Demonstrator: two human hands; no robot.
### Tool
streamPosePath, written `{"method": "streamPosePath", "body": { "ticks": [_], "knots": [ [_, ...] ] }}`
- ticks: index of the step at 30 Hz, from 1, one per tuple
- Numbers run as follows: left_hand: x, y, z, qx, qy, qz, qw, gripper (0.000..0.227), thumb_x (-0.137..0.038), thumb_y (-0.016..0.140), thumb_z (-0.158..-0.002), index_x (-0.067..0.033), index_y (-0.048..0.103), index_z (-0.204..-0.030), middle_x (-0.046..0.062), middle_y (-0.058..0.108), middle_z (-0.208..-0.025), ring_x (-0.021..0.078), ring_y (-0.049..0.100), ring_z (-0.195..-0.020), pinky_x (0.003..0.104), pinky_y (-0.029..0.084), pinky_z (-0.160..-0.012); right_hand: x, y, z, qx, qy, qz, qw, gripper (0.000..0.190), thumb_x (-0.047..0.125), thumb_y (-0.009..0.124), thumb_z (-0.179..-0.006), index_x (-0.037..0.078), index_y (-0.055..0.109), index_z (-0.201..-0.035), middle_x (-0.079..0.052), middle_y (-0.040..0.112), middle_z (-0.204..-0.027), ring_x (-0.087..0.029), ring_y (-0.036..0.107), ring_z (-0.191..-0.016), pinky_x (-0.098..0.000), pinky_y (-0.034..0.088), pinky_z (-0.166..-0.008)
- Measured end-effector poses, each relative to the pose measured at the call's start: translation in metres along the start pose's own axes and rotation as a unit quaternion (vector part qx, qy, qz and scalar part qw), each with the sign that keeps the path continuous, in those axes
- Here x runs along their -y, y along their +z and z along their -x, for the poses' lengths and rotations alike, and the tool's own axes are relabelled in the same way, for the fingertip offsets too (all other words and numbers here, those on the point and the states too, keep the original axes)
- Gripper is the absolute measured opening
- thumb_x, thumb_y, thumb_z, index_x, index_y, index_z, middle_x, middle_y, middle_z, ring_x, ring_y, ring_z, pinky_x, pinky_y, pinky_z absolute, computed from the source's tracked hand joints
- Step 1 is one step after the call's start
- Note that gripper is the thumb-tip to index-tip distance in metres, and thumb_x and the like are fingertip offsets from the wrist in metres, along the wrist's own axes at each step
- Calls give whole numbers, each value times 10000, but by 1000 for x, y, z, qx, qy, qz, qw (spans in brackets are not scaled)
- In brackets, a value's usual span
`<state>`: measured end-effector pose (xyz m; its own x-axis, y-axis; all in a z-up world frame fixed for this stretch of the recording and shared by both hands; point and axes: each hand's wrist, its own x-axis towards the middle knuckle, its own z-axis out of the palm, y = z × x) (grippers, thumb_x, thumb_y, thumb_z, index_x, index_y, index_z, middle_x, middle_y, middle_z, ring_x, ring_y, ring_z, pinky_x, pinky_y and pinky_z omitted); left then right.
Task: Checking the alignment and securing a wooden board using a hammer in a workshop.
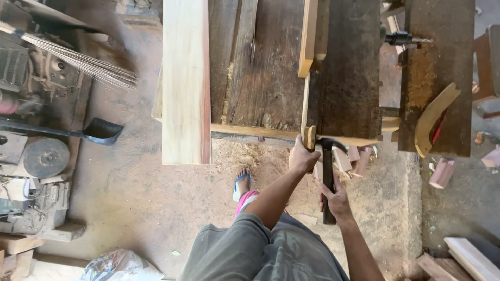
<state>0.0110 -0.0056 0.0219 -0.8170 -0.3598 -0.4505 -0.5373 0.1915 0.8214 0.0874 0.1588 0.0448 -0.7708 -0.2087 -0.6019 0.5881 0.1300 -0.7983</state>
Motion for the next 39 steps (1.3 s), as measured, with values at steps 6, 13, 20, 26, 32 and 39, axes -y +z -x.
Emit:
{"method": "streamPosePath", "body": {
  "ticks": [6, 13, 20, 26, 32, 39],
  "knots": [
    [11, 8, -6, 30, -17, 2, 999, 799, -158, 715, -721, -82, 375, -1440, 150, 704, -1052, 290, 732, -955, 433, 595, -898, -18, -14, -3, -42, -34, -10, 998, 696, 149, 585, -960, 201, 308, -1596, -44, 557, -632, -167, 552, -437, -317, 496, -377],
    [-4, -2, 1, 53, -45, 38, 997, 660, -170, 694, -744, -72, 429, -1341, 151, 698, -1030, 299, 747, -884, 448, 648, -839, -39, -9, -20, 9, 4, -31, 999, 588, 164, 606, -953, 186, 403, -1505, -42, 581, -652, -158, 563, -441, -316, 514, -380],
    [17, 12, -9, 26, 3, 22, 999, 679, -165, 733, -724, -82, 424, -1323, 155, 706, -1040, 288, 732, -914, 443, 602, -886, -32, -25, -13, -32, -15, -41, 999, 565, 168, 630, -969, 126, 460, -1506, -41, 572, -669, -155, 555, -453, -309, 509, -385],
    [-5, 0, 5, 6, 3, -2, 1000, 659, -206, 788, -753, -92, 462, -1315, 152, 700, -1052, 298, 695, -942, 470, 562, -884, -8, 2, -7, -24, 15, -40, 999, 764, 162, 607, -920, 296, 285, -1600, -30, 565, -654, -131, 558, -468, -304, 520, -402],
    [15, 16, -12, 24, -13, 14, 1000, 677, -203, 738, -790, -74, 433, -1381, 119, 713, -1047, 236, 730, -910, 441, 611, -852, 25, -15, 33, -77, -103, 253, 959, 798, 136, 596, -951, 188, 197, -1639, -105, 614, -822, -166, 593, -435, -324, 574, -399],
    [1, 9, -4, 27, -20, 0, 999, 765, -216, 803, -799, -45, 391, -1420, 131, 703, -1089, 230, 722, -912, 431, 608, -846, 56, -38, 50, -164, -465, 455, 742, 750, 173, 599, -1064, 129, 163, -1673, -153, 706, -838, -133, 599, -536, -257, 539, -434]
  ]
}}
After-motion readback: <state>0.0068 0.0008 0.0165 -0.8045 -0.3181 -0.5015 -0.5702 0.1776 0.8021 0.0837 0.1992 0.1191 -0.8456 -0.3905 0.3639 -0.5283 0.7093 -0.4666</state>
